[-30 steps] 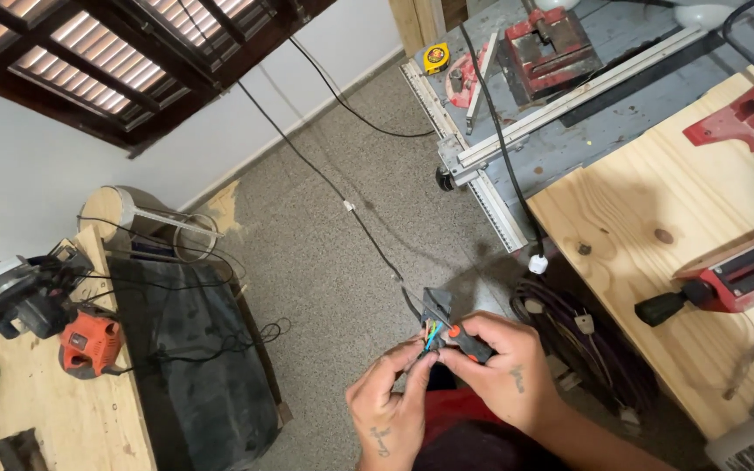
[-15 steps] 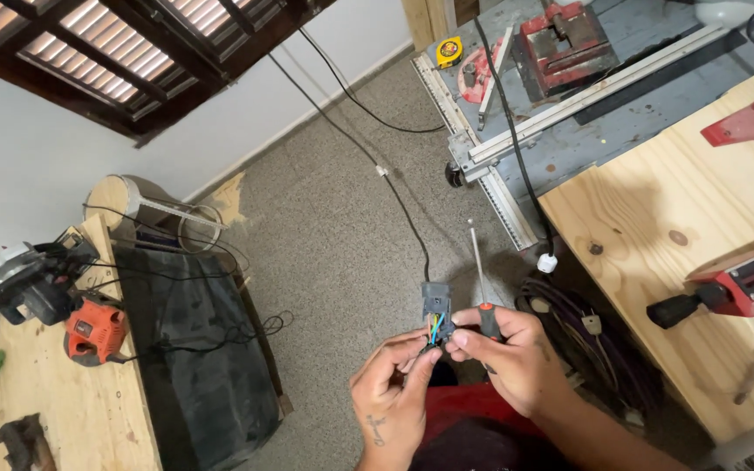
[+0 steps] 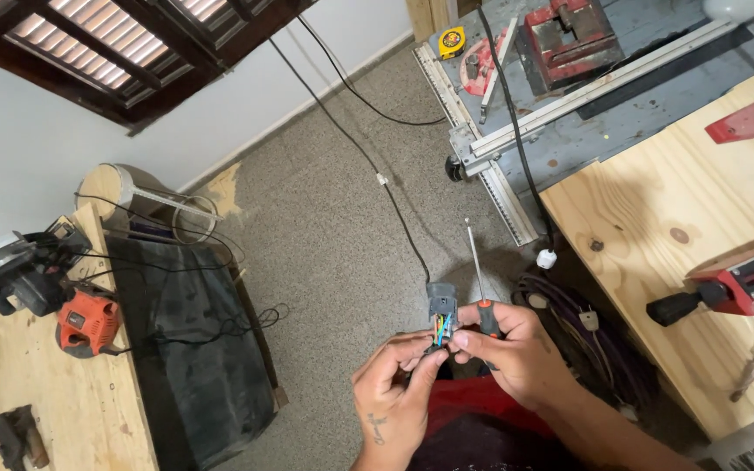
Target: The person is wiring an electrical plug, inserting wires into terminals and tightening them with a screwdriver.
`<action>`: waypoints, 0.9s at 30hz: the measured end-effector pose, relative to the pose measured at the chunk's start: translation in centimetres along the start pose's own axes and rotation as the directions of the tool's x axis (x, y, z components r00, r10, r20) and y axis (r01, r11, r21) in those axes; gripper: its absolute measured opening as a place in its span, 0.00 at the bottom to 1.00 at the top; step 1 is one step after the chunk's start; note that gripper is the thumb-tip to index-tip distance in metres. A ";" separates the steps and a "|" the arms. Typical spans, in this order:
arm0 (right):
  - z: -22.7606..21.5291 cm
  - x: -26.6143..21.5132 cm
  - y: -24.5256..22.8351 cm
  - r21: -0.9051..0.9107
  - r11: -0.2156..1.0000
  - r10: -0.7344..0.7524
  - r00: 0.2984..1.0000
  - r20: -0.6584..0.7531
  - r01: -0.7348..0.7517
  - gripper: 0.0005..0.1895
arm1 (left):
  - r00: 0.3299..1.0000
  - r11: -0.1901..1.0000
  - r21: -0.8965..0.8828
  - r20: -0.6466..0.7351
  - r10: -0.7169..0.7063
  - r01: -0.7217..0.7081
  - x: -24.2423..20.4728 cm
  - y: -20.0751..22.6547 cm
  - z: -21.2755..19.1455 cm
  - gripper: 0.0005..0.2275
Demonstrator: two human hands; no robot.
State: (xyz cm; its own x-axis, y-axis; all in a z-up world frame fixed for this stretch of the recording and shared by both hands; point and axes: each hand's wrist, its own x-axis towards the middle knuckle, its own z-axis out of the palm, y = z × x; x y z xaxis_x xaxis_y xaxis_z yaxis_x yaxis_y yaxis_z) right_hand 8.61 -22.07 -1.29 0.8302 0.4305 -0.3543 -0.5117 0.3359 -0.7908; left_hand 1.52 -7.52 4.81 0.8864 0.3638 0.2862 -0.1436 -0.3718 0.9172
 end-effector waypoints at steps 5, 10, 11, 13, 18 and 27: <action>-0.3 0.1 0.5 0.083 0.993 0.093 0.992 -0.083 -0.086 0.10 | 1.000 0.999 0.041 0.008 -0.007 0.006 -0.4 -0.5 -0.1 0.06; -0.3 0.1 -0.4 0.055 0.981 0.191 0.966 -0.175 -0.184 0.14 | 0.999 0.998 0.046 0.004 -0.044 0.044 -0.4 -0.6 -0.1 0.05; -0.3 0.1 -0.6 0.033 0.980 0.198 0.968 -0.157 -0.195 0.15 | 0.999 0.998 0.038 0.006 -0.046 0.046 -0.4 -0.5 -0.1 0.05; -0.7 0.2 -0.3 0.017 0.984 0.177 0.976 -0.130 -0.176 0.15 | 0.995 0.995 0.040 -0.016 -0.095 0.095 -0.8 -1.0 -0.1 0.06; -0.9 0.0 -1.1 -0.066 0.992 0.109 0.994 -0.002 -0.109 0.12 | 0.983 0.983 0.015 -0.002 -0.184 0.184 -0.6 -0.7 -0.1 0.11; -0.6 -0.2 -2.6 -0.264 0.961 0.091 0.996 0.010 -0.085 0.09 | 0.951 0.925 -0.227 0.128 -0.282 0.305 -0.6 -1.0 0.3 0.11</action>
